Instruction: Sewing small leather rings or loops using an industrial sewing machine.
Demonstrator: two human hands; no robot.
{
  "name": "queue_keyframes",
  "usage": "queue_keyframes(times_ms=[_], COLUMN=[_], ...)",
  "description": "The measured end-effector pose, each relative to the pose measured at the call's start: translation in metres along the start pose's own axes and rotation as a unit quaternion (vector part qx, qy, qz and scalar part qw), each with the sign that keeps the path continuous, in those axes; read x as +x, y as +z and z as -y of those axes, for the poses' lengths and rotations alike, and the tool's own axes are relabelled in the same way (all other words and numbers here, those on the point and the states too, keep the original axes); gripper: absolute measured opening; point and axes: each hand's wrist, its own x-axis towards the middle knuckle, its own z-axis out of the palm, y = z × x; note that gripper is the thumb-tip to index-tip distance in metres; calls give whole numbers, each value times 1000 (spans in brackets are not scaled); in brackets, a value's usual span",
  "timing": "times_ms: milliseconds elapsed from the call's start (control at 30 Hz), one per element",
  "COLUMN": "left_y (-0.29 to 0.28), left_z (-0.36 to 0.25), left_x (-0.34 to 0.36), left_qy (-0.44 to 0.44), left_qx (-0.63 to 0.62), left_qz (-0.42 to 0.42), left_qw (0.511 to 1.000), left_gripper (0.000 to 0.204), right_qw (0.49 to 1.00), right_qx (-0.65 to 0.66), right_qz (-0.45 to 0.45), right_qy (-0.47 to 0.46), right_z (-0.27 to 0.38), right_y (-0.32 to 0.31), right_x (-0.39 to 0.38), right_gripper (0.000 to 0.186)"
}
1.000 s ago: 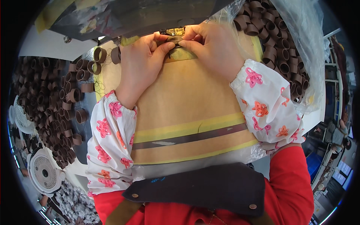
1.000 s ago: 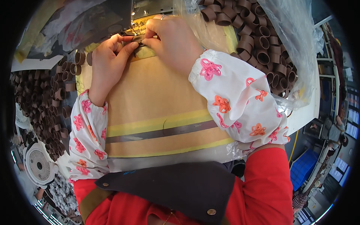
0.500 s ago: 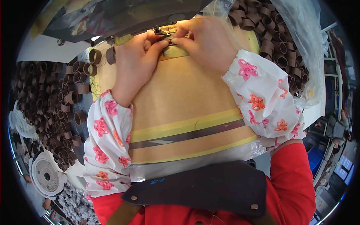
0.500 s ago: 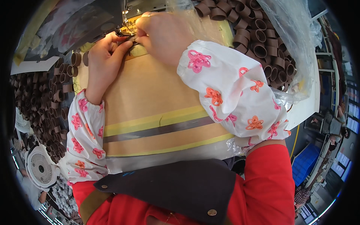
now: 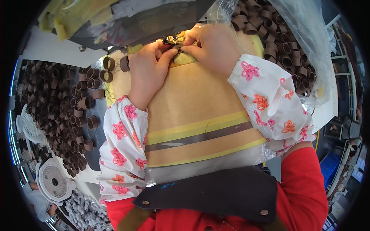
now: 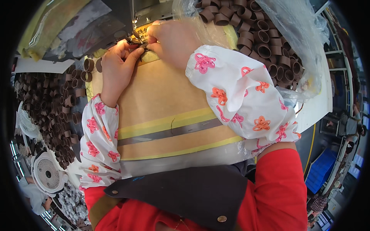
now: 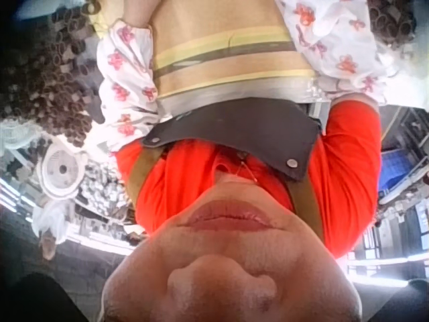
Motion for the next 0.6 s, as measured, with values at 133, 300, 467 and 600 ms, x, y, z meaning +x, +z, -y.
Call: queue_keyframes(times_ms=[133,300,467,600], left_y=[1,-14,-74,-97], left_z=[-6,-6,35,37], left_x=[0,-36,-59,-58], left_qy=[-5,69,36,-63], left_qx=[46,134,225,125], left_qz=[-37,-39,-68,-37], left_qw=[998,988,971,989], left_gripper=[22,22,22,9], right_qw=[996,998,999,978], right_qx=[2,68,-16,-181], right_qz=[-35,16,-30,-107], right_qy=[-80,-7,-39,-9], right_z=[-12,22,24,-31], right_y=[3,12,-16,-59], right_x=[-1,-15,-22,-7], right_gripper=[16,18,16,9])
